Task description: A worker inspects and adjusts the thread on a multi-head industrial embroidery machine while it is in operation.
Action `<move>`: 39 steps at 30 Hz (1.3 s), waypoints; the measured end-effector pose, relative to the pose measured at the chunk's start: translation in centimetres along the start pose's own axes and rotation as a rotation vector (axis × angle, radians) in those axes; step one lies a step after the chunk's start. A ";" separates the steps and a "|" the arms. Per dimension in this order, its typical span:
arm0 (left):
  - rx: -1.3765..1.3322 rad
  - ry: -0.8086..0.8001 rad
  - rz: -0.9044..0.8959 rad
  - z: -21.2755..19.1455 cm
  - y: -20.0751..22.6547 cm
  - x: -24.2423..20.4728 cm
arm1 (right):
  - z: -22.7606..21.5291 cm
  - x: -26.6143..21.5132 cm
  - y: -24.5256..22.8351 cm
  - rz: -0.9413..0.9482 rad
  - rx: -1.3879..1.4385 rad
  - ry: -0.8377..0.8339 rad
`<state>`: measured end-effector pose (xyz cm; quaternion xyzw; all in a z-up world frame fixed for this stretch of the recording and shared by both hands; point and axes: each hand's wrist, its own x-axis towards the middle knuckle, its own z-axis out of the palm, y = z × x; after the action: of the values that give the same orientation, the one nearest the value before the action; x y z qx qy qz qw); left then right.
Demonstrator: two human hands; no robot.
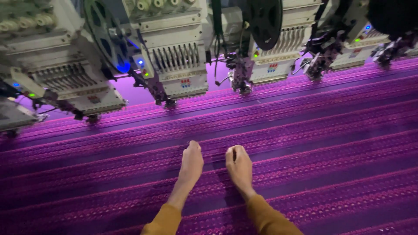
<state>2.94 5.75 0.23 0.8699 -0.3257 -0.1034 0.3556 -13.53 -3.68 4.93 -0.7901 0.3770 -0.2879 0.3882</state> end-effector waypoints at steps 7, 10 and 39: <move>0.046 0.145 -0.003 -7.0 -0.4 -6.1 | 0.4 0.0 -0.1 0.061 0.013 0.020; 0.050 0.132 -0.014 -7.3 -0.7 -7.6 | 0.5 0.1 0.1 -0.058 -0.028 0.014; -0.149 0.385 0.150 0.0 -5.1 -3.5 | 0.9 -1.5 1.2 -0.257 -0.089 -0.098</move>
<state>2.83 10.73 -3.48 0.8183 -0.3072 0.0674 0.4811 -14.14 -2.61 3.18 -0.8615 0.2656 -0.2795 0.3305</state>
